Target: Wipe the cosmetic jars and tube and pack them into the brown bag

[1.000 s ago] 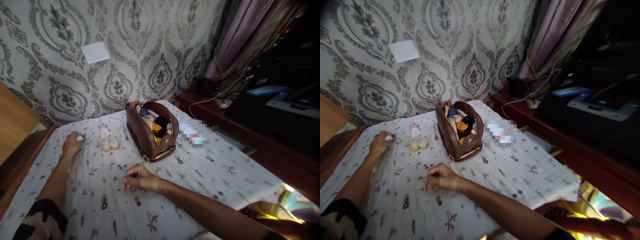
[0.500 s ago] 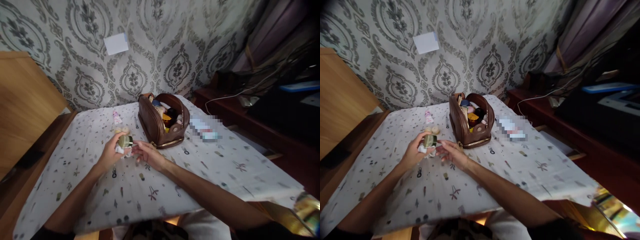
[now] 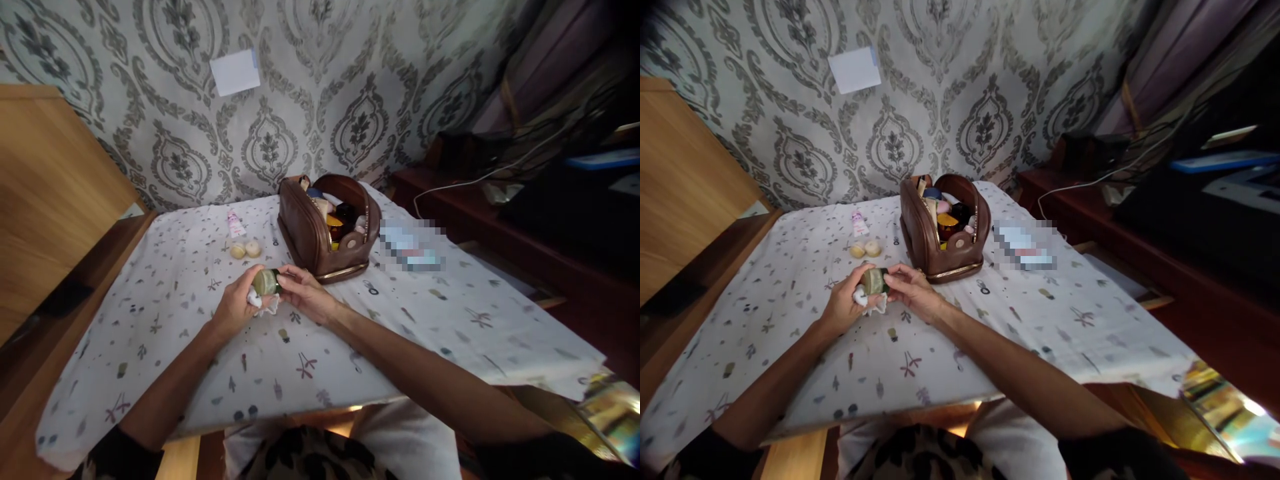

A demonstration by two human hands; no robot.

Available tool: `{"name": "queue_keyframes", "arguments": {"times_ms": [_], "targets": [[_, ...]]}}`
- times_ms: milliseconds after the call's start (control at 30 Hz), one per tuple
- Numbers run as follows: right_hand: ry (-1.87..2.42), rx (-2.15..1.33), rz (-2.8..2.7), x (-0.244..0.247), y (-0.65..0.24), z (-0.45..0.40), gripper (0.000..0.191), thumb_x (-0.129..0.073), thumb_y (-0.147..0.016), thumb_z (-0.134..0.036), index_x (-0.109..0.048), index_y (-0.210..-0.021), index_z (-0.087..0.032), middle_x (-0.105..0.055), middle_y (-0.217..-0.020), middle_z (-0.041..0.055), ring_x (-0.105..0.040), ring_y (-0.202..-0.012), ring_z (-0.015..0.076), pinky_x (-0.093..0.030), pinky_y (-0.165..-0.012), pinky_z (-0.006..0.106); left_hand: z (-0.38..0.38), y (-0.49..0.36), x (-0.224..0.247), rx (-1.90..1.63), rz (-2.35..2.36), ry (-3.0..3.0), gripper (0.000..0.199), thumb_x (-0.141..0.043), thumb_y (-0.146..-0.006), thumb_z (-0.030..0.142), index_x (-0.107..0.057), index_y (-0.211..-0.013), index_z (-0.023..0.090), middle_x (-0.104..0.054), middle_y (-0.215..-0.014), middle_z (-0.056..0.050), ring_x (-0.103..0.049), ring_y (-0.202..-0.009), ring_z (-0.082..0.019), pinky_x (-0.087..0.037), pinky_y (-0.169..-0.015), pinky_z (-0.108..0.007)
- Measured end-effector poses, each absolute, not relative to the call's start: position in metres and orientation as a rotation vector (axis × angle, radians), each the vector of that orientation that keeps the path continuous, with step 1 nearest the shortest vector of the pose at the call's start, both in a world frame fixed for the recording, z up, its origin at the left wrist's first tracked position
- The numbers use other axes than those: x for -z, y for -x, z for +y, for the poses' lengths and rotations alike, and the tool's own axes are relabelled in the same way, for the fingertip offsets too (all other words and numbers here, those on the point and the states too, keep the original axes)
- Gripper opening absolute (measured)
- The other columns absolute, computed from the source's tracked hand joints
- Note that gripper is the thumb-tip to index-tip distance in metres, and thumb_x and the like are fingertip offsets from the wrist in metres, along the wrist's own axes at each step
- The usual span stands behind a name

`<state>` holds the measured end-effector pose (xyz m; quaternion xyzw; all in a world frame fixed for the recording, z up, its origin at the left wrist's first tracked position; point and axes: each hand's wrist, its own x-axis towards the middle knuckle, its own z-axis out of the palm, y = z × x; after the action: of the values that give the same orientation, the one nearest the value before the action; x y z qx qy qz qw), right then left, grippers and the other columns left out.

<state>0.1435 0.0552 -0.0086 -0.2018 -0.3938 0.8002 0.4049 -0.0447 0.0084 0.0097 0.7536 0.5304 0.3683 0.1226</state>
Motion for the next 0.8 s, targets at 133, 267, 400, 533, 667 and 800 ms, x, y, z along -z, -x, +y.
{"name": "queue_keyframes", "arguments": {"times_ms": [133,267,400,533,667,800], "targets": [[0.505,-1.946,-1.069,0.006,-0.144,0.054,0.044,-0.095,-0.061,-0.039,-0.068,-0.091,-0.02,-0.068,-0.09,-0.0031,-0.064,-0.078,0.0096,-0.052,-0.067,0.02,0.004,0.042,-0.011,-1.052,1.564,-2.029,0.049,-0.068,-0.083,0.046,-0.055,-0.124,0.022,-0.069,-0.083,0.001,-0.064,-0.069,-0.016,-0.05,-0.069,-0.026],[0.519,-1.946,-1.031,0.006,-0.146,0.053,0.046,-0.094,-0.063,-0.035,-0.07,-0.1,-0.023,-0.068,-0.093,-0.0026,-0.065,-0.082,0.0106,-0.054,-0.072,0.023,0.004,0.037,-0.013,-1.092,1.394,-1.702,0.059,-0.072,-0.08,0.05,-0.049,-0.127,0.022,-0.063,-0.076,0.003,-0.059,-0.063,-0.014,-0.046,-0.061,-0.024],[0.54,-1.958,-0.921,0.008,-0.146,0.056,0.047,-0.093,-0.063,-0.035,-0.071,-0.102,-0.021,-0.069,-0.094,-0.0005,-0.066,-0.085,0.0122,-0.057,-0.078,0.025,0.009,0.039,-0.017,-1.205,1.276,-1.392,0.06,-0.076,-0.074,0.05,-0.05,-0.121,0.023,-0.052,-0.073,0.006,-0.052,-0.056,-0.009,-0.042,-0.054,-0.021],[0.549,-1.936,-0.892,0.009,-0.144,0.057,0.041,-0.094,-0.062,-0.035,-0.07,-0.093,-0.02,-0.069,-0.094,-0.0006,-0.066,-0.083,0.012,-0.059,-0.074,0.025,0.011,0.045,-0.021,-1.474,1.389,-1.361,0.039,-0.071,-0.079,0.044,-0.056,-0.107,0.021,-0.057,-0.088,0.0,-0.058,-0.068,-0.011,-0.048,-0.061,-0.022],[0.534,-1.967,-0.876,0.008,-0.143,0.052,0.044,-0.096,-0.059,-0.036,-0.068,-0.089,-0.02,-0.067,-0.084,-0.0026,-0.064,-0.076,0.011,-0.059,-0.068,0.024,0.003,0.044,-0.021,-1.658,1.56,-1.771,0.02,-0.058,-0.092,0.035,-0.06,-0.109,0.022,-0.063,-0.108,-0.005,-0.064,-0.098,-0.019,-0.054,-0.088,-0.031],[0.531,-1.999,-0.97,0.007,-0.142,0.045,0.041,-0.092,-0.065,-0.041,-0.069,-0.09,-0.018,-0.066,-0.082,-0.0014,-0.064,-0.075,0.0109,-0.058,-0.067,0.023,-0.004,0.037,-0.014,-1.205,1.329,-2.466,0.03,-0.054,-0.097,0.025,-0.061,-0.126,0.024,-0.055,-0.135,-0.012,-0.054,-0.129,-0.025,-0.049,-0.106,-0.04]]}}
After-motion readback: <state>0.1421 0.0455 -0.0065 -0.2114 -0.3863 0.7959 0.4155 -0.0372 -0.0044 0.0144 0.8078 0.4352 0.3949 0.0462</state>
